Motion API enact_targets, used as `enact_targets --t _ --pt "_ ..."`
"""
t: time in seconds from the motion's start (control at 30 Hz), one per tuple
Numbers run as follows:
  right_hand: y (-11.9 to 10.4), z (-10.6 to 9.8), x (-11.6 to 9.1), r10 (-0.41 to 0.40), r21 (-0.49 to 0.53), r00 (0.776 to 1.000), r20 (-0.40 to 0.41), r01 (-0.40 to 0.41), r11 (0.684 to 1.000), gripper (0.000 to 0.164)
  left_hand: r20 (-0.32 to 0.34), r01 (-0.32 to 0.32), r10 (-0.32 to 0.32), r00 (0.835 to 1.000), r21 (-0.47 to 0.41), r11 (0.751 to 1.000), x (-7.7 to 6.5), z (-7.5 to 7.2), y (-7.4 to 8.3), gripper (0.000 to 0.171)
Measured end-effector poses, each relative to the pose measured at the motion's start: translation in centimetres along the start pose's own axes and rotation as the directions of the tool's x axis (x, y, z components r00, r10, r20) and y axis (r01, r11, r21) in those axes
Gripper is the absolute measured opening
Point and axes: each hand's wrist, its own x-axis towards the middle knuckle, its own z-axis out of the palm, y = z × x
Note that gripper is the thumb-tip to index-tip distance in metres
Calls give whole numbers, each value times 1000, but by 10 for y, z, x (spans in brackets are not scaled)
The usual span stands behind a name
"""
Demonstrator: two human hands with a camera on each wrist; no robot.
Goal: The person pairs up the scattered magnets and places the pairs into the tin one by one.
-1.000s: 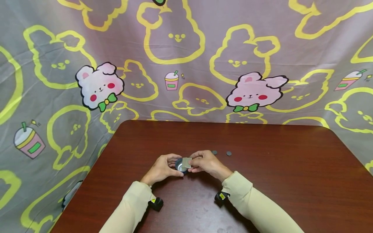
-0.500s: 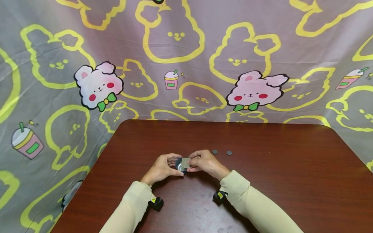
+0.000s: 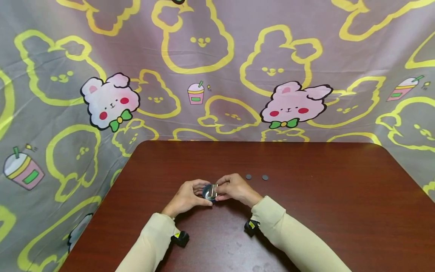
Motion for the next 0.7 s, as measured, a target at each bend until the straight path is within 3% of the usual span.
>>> enact_targets --t 0.37,0.47,0.7 --pt "-1 -2 2 49 -64 998 -50 -53 997 22 -14 3 -3 1000 4 1000 0 0 0 60" --pt "1 -4 2 59 -68 997 -47 -62 996 23 -13 1 0 1000 14 1000 -1 1 6 59" --pt "2 -4 6 65 -71 998 -25 -67 995 21 -7 13 -13 1000 6 1000 0 1 1 59"
